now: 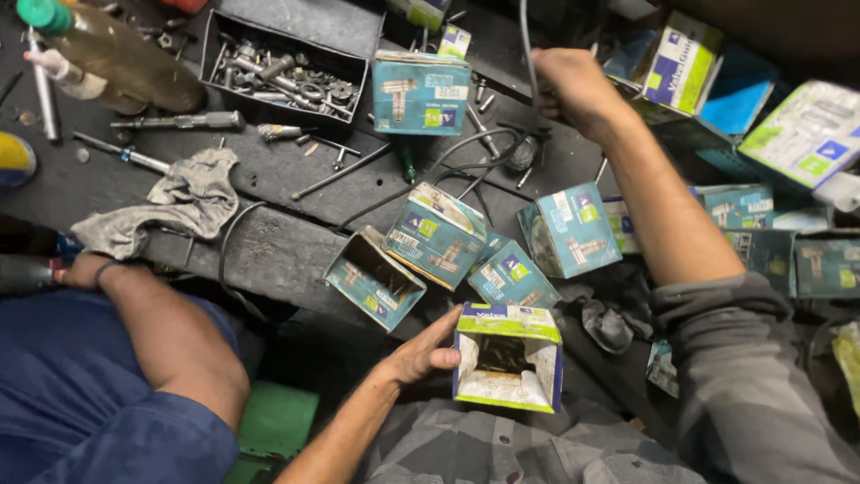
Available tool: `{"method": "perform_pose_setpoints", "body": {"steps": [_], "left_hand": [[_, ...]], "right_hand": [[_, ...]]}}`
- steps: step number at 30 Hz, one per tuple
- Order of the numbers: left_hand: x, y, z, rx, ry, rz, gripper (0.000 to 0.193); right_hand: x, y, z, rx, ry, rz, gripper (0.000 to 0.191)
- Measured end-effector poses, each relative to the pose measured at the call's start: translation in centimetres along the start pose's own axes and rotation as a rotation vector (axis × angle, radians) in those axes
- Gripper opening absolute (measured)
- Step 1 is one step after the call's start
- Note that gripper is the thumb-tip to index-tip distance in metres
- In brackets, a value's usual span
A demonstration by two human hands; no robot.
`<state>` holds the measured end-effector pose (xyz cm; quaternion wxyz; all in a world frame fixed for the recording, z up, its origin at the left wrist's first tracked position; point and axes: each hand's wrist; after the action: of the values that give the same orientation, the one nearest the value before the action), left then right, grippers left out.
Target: The person searches through small parts boxes on a cluttered workbench, picks up a small metal component, and carries it to a lathe. They mount the component in the lathe chuck, tighten it, and work on it at the machine, turning and adjusting the part by hand and with a tool.
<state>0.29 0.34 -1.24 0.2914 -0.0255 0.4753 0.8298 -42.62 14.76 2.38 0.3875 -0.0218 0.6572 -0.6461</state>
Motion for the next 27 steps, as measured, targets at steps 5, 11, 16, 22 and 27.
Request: {"method": "perform_pose_setpoints", "body": {"steps": [5,11,16,22,27], "left_hand": [[0.3,1.1,0.3,0.037,-0.009,-0.002,0.128],[0.2,1.1,0.1,0.038,-0.003,0.009,0.13],[0.3,0.5,-0.1,0.051,0.029,0.018,0.131],[0.3,0.3,-0.3,0.01,0.015,-0.013,0.132],[0.4,0.3,-0.7,0.043,0.013,-0.06,0.132]], "right_hand": [[1.7,1.4,1.8,-1.037,-0.042,-0.455,0.028],[2.6,0.9,2.8,-1.21,-0.115,-0.429,0.028],[2.7,1.3,1.7,-0.983,-0.118,-0.418,0.027],[-3.8,0.8,-0.3,0.078,-0.198,-0.098,0.012],[-7.5,0.1,0.4,-0.151,0.032,-0.156,0.011]]}}
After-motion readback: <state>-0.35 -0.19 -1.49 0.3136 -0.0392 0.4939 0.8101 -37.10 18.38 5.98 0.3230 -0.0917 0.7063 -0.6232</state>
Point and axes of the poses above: each hand's wrist, its own x-axis towards the middle knuckle, its own z-axis out of the palm, y = z × x, and after that the axes turned 4 degrees about x, right-handed
